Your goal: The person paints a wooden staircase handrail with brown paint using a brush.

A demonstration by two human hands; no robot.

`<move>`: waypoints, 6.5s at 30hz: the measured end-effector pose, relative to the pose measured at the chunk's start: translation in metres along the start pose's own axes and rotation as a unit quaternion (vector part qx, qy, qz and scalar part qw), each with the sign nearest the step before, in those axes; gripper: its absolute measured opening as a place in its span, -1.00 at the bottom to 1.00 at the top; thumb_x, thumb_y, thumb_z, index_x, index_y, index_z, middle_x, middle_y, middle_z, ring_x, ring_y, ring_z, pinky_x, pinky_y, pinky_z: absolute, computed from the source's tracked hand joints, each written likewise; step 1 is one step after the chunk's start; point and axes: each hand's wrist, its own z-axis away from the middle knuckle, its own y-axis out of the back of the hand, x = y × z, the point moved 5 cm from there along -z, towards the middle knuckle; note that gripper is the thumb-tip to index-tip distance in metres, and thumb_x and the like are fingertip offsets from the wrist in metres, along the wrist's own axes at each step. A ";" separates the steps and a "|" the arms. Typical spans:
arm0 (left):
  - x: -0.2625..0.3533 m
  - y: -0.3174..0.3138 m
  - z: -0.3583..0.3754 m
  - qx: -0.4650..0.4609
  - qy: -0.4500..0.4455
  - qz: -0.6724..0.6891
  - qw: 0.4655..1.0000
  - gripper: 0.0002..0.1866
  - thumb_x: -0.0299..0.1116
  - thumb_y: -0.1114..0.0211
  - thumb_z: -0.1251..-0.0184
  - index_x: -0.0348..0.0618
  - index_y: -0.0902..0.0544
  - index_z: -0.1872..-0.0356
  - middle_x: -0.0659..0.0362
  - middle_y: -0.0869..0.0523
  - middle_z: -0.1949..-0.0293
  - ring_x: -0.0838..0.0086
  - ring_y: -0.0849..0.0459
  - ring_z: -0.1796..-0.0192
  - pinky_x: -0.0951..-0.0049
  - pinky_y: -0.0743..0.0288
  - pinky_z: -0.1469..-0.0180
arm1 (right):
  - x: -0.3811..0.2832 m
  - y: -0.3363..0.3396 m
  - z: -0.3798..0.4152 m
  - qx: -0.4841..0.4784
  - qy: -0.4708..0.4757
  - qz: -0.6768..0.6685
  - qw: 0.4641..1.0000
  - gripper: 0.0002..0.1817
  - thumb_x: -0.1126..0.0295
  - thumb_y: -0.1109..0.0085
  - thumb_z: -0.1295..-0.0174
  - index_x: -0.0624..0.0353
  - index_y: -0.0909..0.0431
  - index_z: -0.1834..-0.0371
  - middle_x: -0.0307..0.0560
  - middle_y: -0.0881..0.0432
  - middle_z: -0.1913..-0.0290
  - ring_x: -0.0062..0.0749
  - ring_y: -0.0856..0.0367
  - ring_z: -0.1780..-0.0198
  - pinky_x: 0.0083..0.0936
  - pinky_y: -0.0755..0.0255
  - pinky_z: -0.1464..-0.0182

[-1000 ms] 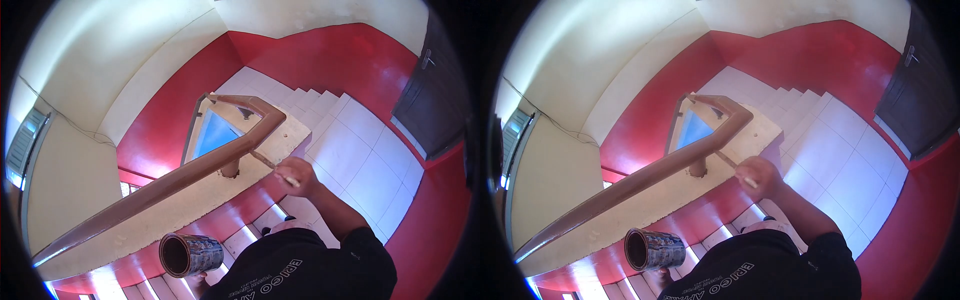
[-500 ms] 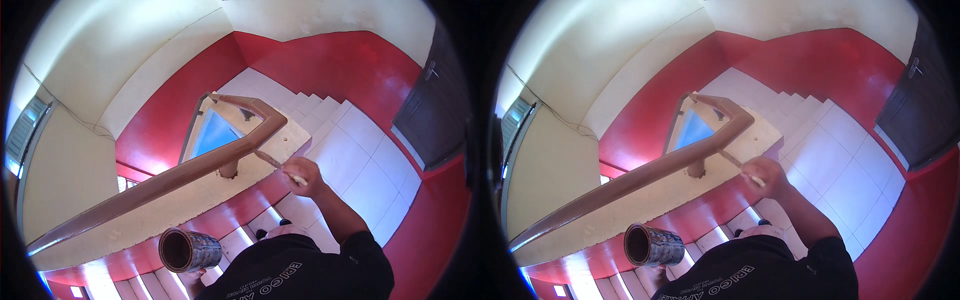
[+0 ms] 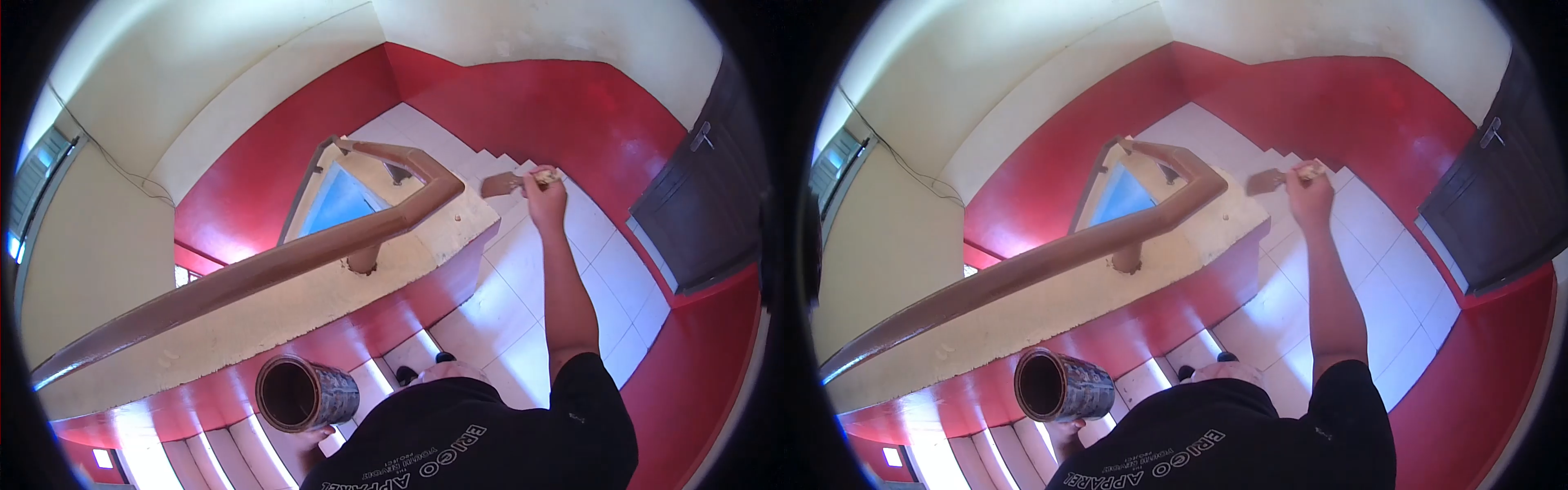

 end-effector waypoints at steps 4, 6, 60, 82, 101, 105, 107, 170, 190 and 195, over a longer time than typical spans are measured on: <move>0.004 -0.006 -0.002 -0.003 0.004 0.008 1.000 0.17 0.08 -0.76 0.37 -0.31 -0.36 -0.32 0.06 -0.55 -0.18 0.26 -0.56 -0.18 0.17 -0.52 -0.19 | -0.007 -0.001 -0.009 0.031 -0.026 -0.112 0.993 -0.93 0.47 -0.18 -0.33 0.19 -0.51 0.20 -0.15 -0.62 0.36 -0.52 -0.63 0.41 -0.56 -0.62 0.34; 0.013 -0.017 0.000 -0.004 0.027 0.026 0.999 0.16 0.01 -0.77 0.36 -0.32 -0.35 -0.33 0.06 -0.54 -0.20 0.27 -0.55 -0.20 0.17 -0.49 -0.22 | -0.010 -0.022 0.000 0.010 -0.058 -0.140 0.988 -0.93 0.47 -0.19 -0.32 0.19 -0.52 0.20 -0.15 -0.61 0.37 -0.52 -0.63 0.41 -0.55 -0.63 0.34; -0.009 0.011 0.142 0.095 -0.140 -0.209 0.963 0.22 -0.07 -0.72 0.32 -0.25 -0.15 -0.40 -0.15 -0.38 -0.28 -0.05 -0.37 -0.37 0.02 -0.29 -0.39 | -0.279 -0.105 0.379 -0.517 0.013 -0.040 0.855 -0.92 0.59 -0.18 -0.28 0.25 -0.54 0.19 -0.20 -0.59 0.37 -0.58 -0.61 0.43 -0.66 -0.51 0.37; 0.027 0.051 0.132 0.173 -0.133 -0.243 0.945 0.16 -0.05 -0.73 0.33 -0.26 -0.24 -0.34 -0.09 -0.43 -0.21 0.03 -0.44 -0.30 0.10 -0.34 -0.35 | -0.214 -0.094 0.376 -0.365 -0.193 -0.171 0.895 -0.90 0.36 -0.17 -0.33 0.10 -0.52 0.17 -0.21 -0.63 0.32 -0.45 -0.62 0.40 -0.54 -0.45 0.42; 0.038 0.037 0.046 0.147 -0.172 -0.042 0.973 0.23 -0.19 -0.76 0.35 -0.32 -0.12 -0.38 -0.05 -0.41 -0.23 0.21 -0.43 -0.32 0.22 -0.31 -0.36 | -0.141 -0.177 0.395 -0.160 -0.421 -0.527 0.721 -0.89 0.35 -0.14 -0.33 0.14 -0.55 0.22 -0.15 -0.66 0.32 -0.45 -0.65 0.31 -0.58 -0.67 0.19; 0.048 0.043 0.031 0.134 -0.181 -0.038 0.974 0.23 -0.15 -0.76 0.33 -0.30 -0.12 -0.38 -0.04 -0.40 -0.23 0.24 -0.41 -0.33 0.21 -0.32 -0.36 | -0.148 -0.225 0.347 -0.074 -0.391 -0.552 0.733 -0.88 0.34 -0.11 -0.37 0.14 -0.58 0.22 -0.14 -0.68 0.39 -0.43 -0.68 0.36 -0.55 -0.68 0.23; 0.039 0.054 0.036 0.131 -0.177 -0.084 0.972 0.26 -0.09 -0.77 0.33 -0.31 -0.11 -0.39 -0.04 -0.41 -0.24 0.24 -0.42 -0.33 0.20 -0.32 -0.36 | -0.149 -0.251 0.330 -0.088 -0.300 -0.531 0.788 -0.88 0.33 -0.11 -0.39 0.11 -0.55 0.17 -0.14 -0.68 0.35 -0.40 -0.66 0.38 -0.51 -0.65 0.27; 0.022 0.093 0.106 0.147 -0.077 -0.042 0.985 0.05 -0.20 -0.78 0.30 -0.34 -0.34 -0.27 0.00 -0.58 -0.15 0.32 -0.61 -0.19 0.26 -0.53 -0.23 | -0.272 -0.376 0.259 -0.233 0.071 -0.191 0.951 -0.87 0.40 -0.26 -0.12 0.20 -0.54 0.41 -0.12 -0.65 0.44 -0.49 -0.65 0.43 -0.54 -0.55 0.35; 0.030 0.098 0.112 0.186 -0.120 -0.065 0.973 0.08 -0.20 -0.78 0.30 -0.31 -0.31 -0.30 0.01 -0.56 -0.17 0.30 -0.60 -0.20 0.26 -0.51 -0.25 | -0.335 -0.419 0.265 -0.290 0.215 -0.087 0.928 -0.80 0.30 -0.25 -0.05 0.22 -0.55 0.41 0.02 -0.66 0.49 -0.17 -0.69 0.43 -0.30 -0.53 0.33; 0.041 0.097 0.112 0.194 -0.132 -0.047 0.971 0.09 -0.20 -0.78 0.29 -0.31 -0.29 -0.32 0.02 -0.56 -0.17 0.30 -0.58 -0.21 0.26 -0.51 -0.27 | -0.211 -0.311 0.194 -0.237 0.094 -0.037 0.966 -0.89 0.43 -0.17 -0.17 0.24 -0.54 0.43 -0.11 -0.65 0.47 -0.39 -0.66 0.39 -0.39 -0.54 0.28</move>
